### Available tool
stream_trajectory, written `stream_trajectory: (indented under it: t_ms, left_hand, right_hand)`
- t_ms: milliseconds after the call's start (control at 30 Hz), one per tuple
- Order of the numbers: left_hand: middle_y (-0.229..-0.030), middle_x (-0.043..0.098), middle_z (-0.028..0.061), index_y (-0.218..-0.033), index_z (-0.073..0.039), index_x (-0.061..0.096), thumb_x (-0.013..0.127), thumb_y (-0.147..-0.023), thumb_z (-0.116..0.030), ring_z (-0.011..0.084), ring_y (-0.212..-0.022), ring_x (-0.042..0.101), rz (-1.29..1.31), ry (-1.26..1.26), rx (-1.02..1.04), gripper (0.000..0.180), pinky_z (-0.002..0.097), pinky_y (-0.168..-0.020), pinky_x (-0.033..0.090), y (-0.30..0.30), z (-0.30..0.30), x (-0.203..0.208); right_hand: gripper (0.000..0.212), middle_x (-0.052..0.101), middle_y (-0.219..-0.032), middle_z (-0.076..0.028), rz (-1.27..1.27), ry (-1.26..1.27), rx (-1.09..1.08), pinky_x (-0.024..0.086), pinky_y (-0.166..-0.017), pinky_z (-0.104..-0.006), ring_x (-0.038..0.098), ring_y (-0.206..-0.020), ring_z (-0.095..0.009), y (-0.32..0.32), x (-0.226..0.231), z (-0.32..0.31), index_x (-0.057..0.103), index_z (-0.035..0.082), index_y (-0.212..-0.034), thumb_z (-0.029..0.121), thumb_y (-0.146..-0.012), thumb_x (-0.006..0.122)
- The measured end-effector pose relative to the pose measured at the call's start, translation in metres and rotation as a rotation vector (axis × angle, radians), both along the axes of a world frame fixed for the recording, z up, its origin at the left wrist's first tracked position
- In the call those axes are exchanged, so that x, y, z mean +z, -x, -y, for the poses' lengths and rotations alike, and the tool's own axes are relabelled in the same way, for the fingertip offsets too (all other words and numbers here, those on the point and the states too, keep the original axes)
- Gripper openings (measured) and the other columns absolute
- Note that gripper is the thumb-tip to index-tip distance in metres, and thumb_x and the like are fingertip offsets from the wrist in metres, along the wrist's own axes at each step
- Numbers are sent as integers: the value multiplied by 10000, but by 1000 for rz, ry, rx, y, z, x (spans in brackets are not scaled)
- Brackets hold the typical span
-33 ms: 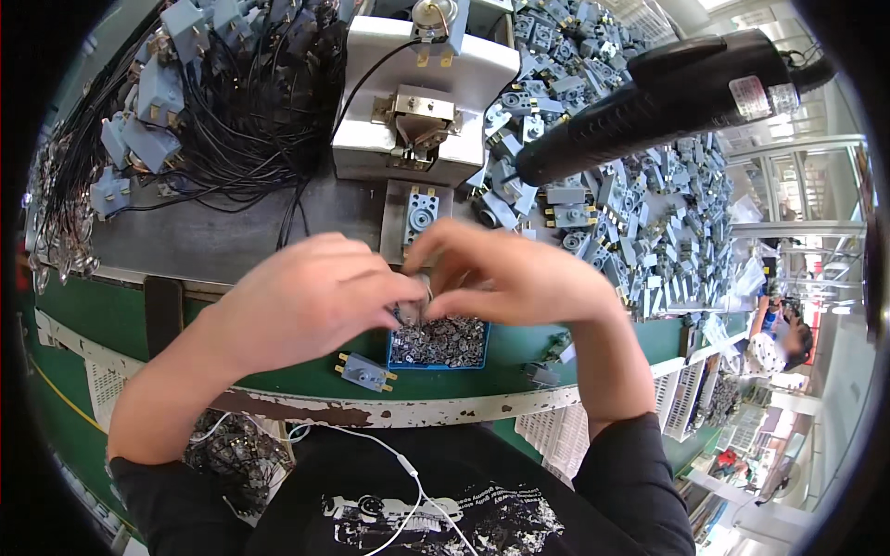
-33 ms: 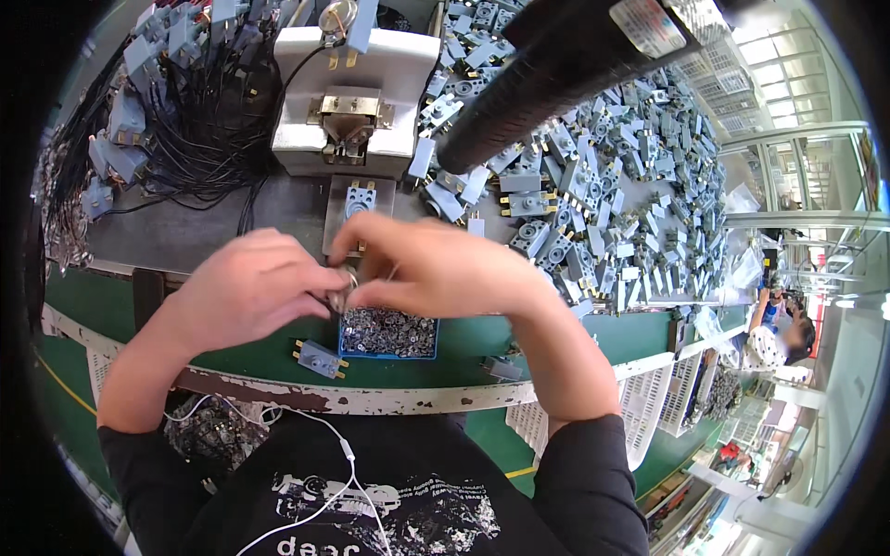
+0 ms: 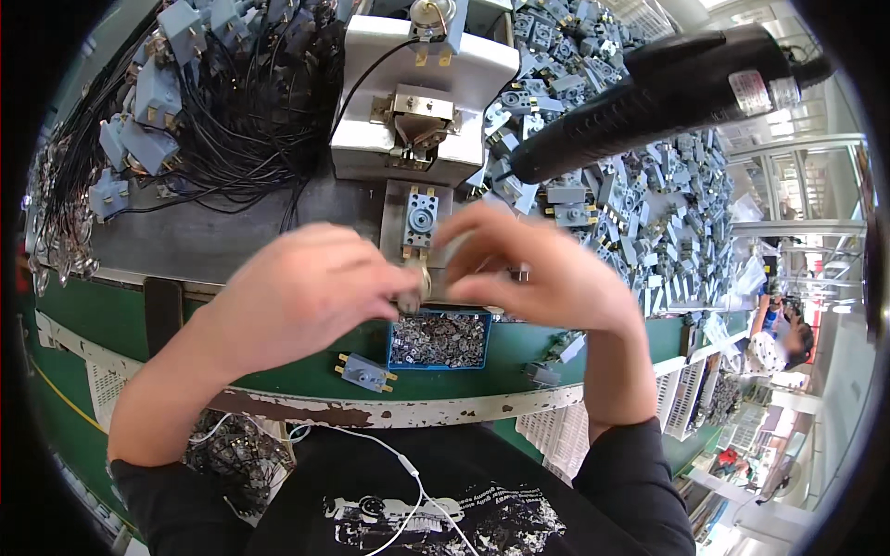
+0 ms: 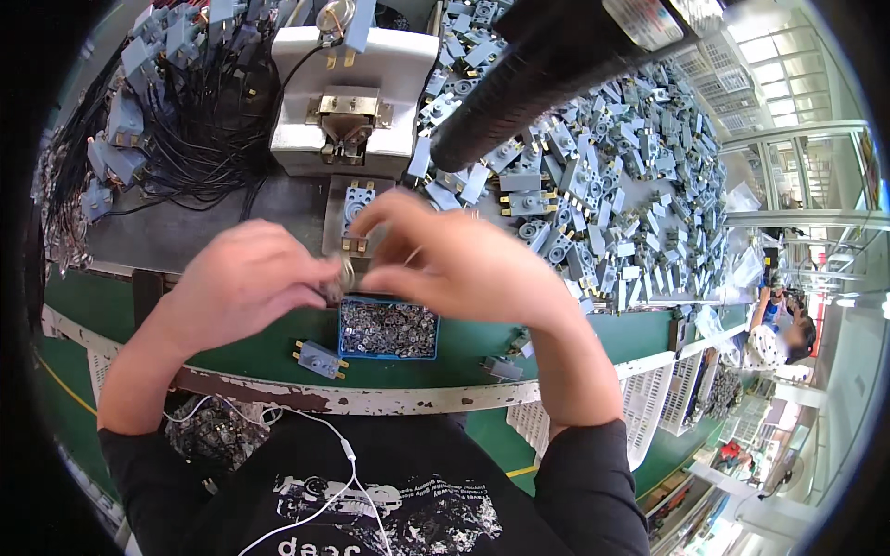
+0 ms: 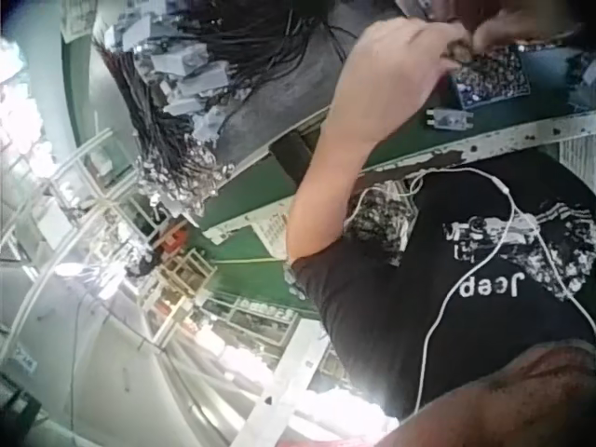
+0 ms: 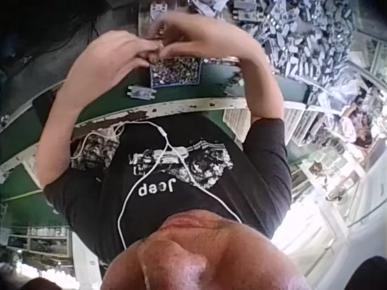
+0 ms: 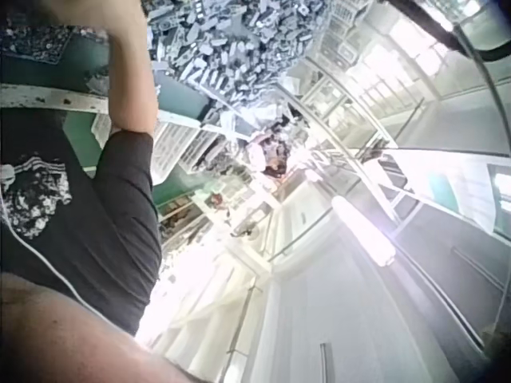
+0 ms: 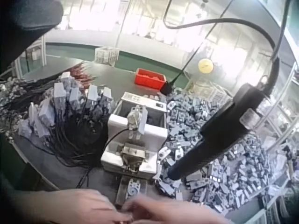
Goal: Assembling small electronic components onto a circuit board and securing them with metal connectors and an electric screwdriver.
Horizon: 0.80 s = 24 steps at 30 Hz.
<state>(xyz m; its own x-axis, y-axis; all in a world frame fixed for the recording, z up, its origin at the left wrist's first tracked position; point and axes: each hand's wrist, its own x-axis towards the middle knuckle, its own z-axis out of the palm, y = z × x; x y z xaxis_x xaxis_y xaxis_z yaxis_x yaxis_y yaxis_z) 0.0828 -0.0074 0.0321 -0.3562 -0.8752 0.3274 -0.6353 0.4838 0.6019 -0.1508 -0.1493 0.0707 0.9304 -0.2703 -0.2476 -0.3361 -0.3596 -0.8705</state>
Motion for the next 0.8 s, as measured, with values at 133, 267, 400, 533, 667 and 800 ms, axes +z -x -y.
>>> stream_trajectory:
  t_ms: [133,267,400,533,667,800]
  left_hand:
    - [-789,669,82,-1030,-32,726,839,-771,-125,270,-774,665,-160,30,207,298,371,-712,544,11,31,15]
    - [-811,685,69,-1014,-54,749,809,-817,-135,266,-793,665,78,2,170,221,378,-719,539,15,45,-6]
    - [-812,687,49,-985,-90,771,787,-849,-138,257,-799,665,22,-96,202,145,382,-718,534,15,47,-8]
    - [-813,680,47,-990,-104,769,789,-847,-142,261,-799,660,29,-137,173,149,392,-718,527,14,50,-10]
    - [-813,670,46,-984,-112,758,795,-837,-151,267,-796,648,80,-67,196,157,403,-723,520,11,46,-16]
    - [-821,669,32,-986,-117,751,792,-837,-176,265,-790,640,113,-10,179,165,402,-734,525,12,47,-10]
  right_hand:
    - [185,718,-938,-160,482,134,-563,548,-650,-244,662,-706,-130,25,30,-10,579,-16,-1194,26,-1015,600]
    - [362,662,-1171,-289,998,453,-466,568,-707,-318,669,-832,-225,29,45,3,447,-37,-1378,118,-1062,531]
    - [514,570,-1340,-350,1163,857,-738,573,-807,-404,643,-1105,-326,11,60,3,309,-22,-1520,167,-1078,490]
    - [511,598,-1287,-325,1197,736,-785,573,-772,-391,654,-1035,-305,-24,50,38,324,-19,-1496,153,-1061,528]
    - [509,626,-1233,-300,1216,605,-780,572,-737,-379,665,-965,-285,-22,49,34,338,-15,-1472,139,-1044,567]
    - [510,654,-1180,-275,1231,466,-743,572,-702,-366,677,-895,-264,-19,55,32,353,-11,-1448,125,-1026,605]
